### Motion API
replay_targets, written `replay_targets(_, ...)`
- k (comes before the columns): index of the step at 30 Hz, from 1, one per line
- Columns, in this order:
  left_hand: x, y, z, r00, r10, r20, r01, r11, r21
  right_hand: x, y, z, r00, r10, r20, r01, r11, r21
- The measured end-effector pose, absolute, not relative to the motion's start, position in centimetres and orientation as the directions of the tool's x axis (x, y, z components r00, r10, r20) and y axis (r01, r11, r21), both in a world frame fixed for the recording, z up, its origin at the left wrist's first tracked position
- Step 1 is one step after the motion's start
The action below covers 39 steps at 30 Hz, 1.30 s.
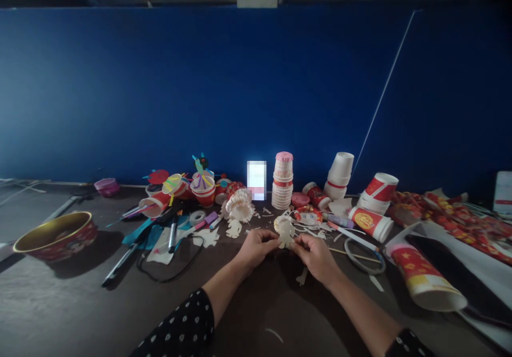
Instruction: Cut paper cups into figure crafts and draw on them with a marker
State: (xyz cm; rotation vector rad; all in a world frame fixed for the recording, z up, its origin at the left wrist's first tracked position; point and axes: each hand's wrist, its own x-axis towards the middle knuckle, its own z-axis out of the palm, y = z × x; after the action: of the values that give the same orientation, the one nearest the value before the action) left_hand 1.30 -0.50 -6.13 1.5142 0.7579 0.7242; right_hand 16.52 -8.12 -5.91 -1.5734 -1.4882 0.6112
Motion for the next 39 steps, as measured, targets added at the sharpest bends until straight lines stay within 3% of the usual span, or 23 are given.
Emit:
replay_targets(6, 1.27, -0.39, -6.41, 0.616, 0.786, 0.050, 0.176, -0.199, 0.964, 16.41, -8.12, -5.94, 0.140, 0.962, 0.235, 0.559, 0.119, -0.821)
replay_targets(14, 1.14, 0.03, -6.95, 0.624, 0.772, 0.119, 0.199, -0.304, 0.932, 16.22, -8.23, -5.82, 0.106, 0.964, 0.243, 0.587, 0.137, -0.798)
replay_targets(39, 1.23, -0.14, -6.71, 0.646, 0.751, 0.136, 0.221, -0.354, 0.909, 16.12, -8.21, -6.19, 0.034, 0.966, 0.258, 0.716, 0.157, -0.681)
